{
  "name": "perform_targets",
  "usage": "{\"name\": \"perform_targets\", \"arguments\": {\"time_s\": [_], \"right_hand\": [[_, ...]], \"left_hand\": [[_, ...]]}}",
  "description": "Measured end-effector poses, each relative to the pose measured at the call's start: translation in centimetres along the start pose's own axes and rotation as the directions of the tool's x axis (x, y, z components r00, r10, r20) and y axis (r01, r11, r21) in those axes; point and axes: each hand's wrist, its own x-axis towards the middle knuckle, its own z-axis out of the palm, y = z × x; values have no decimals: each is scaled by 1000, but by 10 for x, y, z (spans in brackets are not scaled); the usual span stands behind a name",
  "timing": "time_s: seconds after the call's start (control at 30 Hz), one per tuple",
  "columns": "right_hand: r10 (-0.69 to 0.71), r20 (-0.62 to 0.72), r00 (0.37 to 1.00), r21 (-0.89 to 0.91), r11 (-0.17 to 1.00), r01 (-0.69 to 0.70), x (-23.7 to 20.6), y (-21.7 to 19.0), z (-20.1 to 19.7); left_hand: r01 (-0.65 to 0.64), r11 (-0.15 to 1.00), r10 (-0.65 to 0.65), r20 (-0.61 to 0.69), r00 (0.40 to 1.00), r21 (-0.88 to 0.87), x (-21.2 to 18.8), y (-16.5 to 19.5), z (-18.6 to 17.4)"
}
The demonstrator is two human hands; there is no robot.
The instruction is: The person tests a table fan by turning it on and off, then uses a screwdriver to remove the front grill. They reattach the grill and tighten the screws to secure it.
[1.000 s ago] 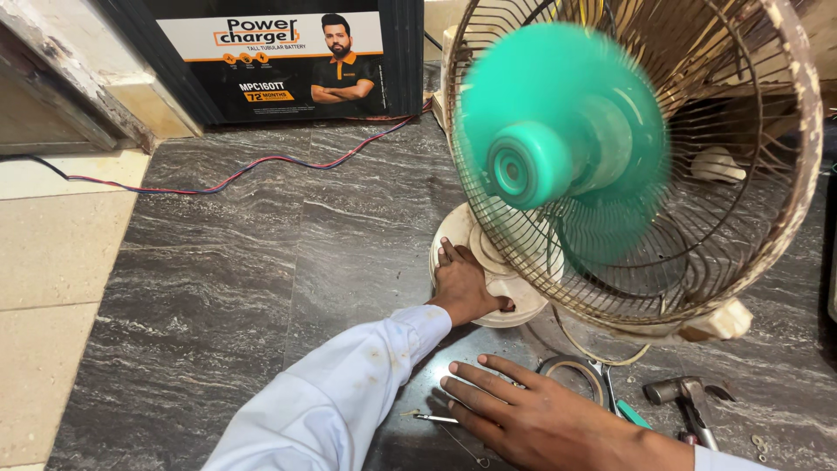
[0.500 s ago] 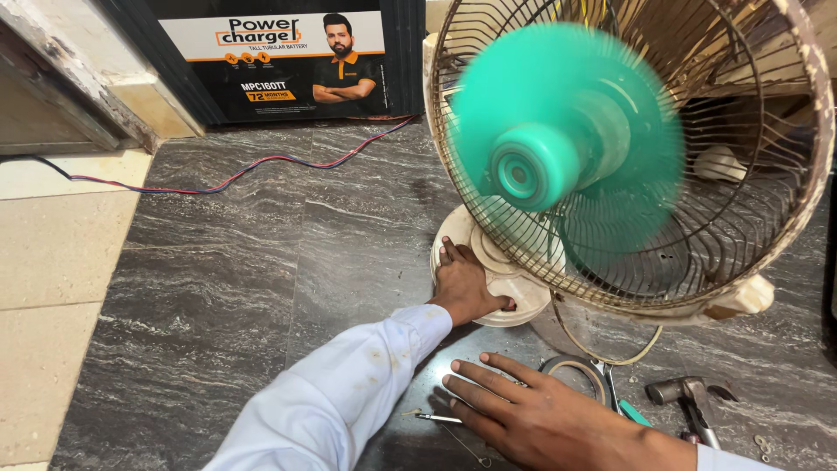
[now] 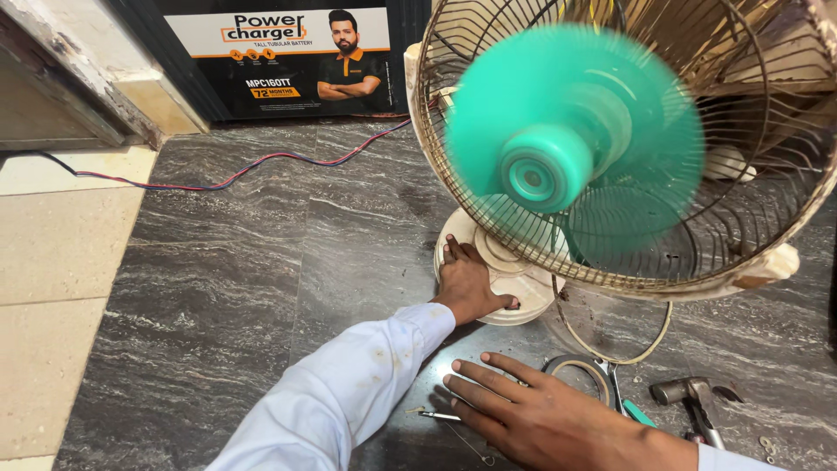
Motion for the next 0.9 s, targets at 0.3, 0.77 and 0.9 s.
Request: {"name": "perform_targets", "arguments": {"time_s": [0.3,0.77,0.9], "right_hand": [[-4,-10,1000,22,1000,4,0,0,4],[-5,8,1000,29,1000,5,-2,0,5],[-3,8,1000,33,999,3,-2,0,6]], "left_hand": [[-19,1000,18,-56,998,-21,2,-5,7],[-29,1000,29,-65,997,6,2,-8,6],[-24,999,25,-51,998,29,2,-7,4]]}}
